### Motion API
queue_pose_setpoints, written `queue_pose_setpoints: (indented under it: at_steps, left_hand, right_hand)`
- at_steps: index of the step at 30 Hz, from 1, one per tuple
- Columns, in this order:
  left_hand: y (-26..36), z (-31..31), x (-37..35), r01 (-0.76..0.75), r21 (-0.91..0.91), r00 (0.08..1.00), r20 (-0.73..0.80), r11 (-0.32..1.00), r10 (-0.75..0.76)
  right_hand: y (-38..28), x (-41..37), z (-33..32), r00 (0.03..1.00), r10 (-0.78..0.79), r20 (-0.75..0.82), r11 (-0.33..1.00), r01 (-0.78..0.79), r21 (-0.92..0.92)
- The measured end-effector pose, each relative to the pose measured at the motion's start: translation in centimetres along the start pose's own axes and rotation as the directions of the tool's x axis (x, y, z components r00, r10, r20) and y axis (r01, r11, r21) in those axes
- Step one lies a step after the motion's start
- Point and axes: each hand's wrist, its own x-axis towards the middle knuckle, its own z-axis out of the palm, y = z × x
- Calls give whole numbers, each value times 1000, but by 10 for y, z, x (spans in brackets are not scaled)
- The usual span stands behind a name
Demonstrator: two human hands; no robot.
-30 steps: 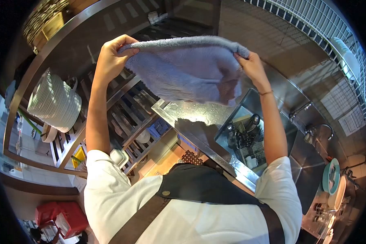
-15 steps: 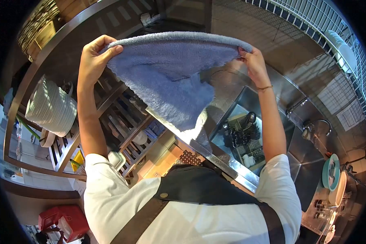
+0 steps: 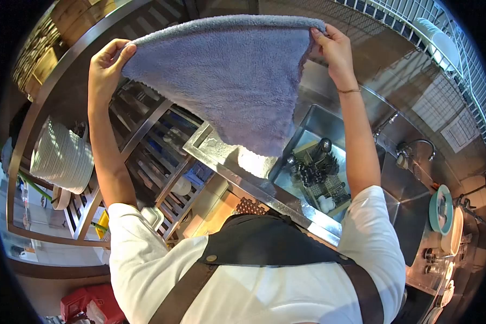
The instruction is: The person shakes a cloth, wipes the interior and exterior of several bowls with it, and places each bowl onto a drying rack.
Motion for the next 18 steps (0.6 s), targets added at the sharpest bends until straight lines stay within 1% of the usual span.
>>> queue_pose_setpoints:
  at_steps: [1, 2, 3, 4, 5, 7, 8, 9, 11, 12, 13, 14, 15, 17, 18]
  left_hand:
    - [2, 2, 0, -7, -2, 1000, 2, 1000, 7]
    - [7, 6, -2, -58, 50, 998, -10, 997, 59]
    - [12, 11, -2, -109, 101, 994, -21, 989, 112]
    - [15, 14, -3, -83, 79, 996, -16, 993, 85]
    - [16, 18, -3, -89, 75, 996, -14, 993, 90]
    - [17, 25, -1, -98, 114, 995, -13, 989, 100]
    - [13, 25, 4, -207, 314, 972, -38, 927, 230]
    - [11, 27, 7, -213, 313, 971, -36, 926, 236]
    - [5, 30, 12, -233, 603, 936, -75, 763, 345]
    - [2, 34, 16, -268, 640, 910, -77, 721, 407]
    - [-1, 37, 16, -268, 640, 910, -77, 720, 408]
    - [3, 43, 15, -112, 562, 964, -137, 820, 226]
    - [5, 46, 14, 58, 471, 983, -178, 880, 31]
    - [-12, 45, 21, 55, 445, 985, -171, 894, 24]
    - [-19, 45, 25, 60, 403, 987, -163, 913, 7]
  right_hand:
    - [-4, -4, -2, 997, 75, -16, 997, -75, -10]
    - [-7, -6, -3, 988, 152, -33, 988, -153, -18]
    - [-5, -5, -4, 988, 147, -39, 989, -148, -19]
    - [-1, -4, -5, 991, 116, -65, 993, -117, 2]
    - [3, -3, -5, 992, 87, -90, 996, -85, 21]
    - [9, 1, -10, 991, 62, -116, 998, -63, 2]
    - [9, 2, -11, 990, 42, -137, 999, -45, -17]
    - [10, 3, -11, 989, 38, -142, 999, -41, -18]
    - [11, 4, -12, 989, 14, -147, 999, -9, 33]
    - [10, 4, -13, 989, 12, -148, 999, -8, 32]
    - [9, 4, -13, 988, 2, -155, 1000, 0, 14]
    - [6, 3, -11, 987, -9, -160, 1000, 8, -5]
    - [3, 3, -9, 987, -9, -158, 1000, 8, -5]
    - [-2, 2, -9, 987, 19, -157, 997, -6, 81]
    - [-2, 3, -11, 987, 18, -160, 997, -5, 80]
